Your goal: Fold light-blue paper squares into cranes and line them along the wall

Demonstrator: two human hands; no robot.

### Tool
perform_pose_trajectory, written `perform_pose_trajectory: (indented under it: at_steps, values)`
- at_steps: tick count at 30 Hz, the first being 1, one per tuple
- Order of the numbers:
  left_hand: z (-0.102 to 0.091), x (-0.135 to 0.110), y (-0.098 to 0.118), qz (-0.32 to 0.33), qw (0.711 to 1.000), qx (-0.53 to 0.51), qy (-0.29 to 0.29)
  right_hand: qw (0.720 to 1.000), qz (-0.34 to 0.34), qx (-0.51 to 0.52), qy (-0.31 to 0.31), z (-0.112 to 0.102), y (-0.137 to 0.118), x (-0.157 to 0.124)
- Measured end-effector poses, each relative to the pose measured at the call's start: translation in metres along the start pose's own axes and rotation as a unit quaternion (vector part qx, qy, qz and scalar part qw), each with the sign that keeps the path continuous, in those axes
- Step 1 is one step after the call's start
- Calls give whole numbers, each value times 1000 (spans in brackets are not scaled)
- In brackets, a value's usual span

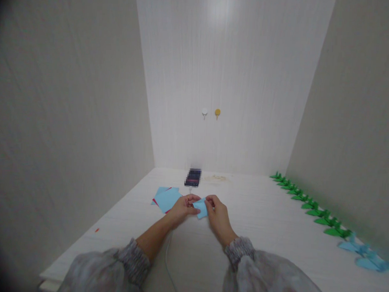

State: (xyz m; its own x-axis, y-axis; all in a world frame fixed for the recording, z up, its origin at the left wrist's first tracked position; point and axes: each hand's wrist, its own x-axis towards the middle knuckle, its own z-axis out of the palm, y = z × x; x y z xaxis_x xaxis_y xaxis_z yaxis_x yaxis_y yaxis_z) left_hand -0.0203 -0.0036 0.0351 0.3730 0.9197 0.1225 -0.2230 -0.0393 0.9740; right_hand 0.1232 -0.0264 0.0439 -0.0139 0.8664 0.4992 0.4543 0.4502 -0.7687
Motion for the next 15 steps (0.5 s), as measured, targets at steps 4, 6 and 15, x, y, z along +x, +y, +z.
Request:
perform_pose_trajectory:
  at_steps: [4, 6, 15]
  values:
    - [3, -2, 3, -7, 999, -35, -3, 999, -24, -21, 20, -1, 4, 1]
    - [4, -2, 3, -14, 999, -44, 7, 996, -61, -69, 19, -2, 6, 2]
    - [3, -1, 5, -10, 997, -73, 40, 974, -132, -186, -8, -2, 1, 4]
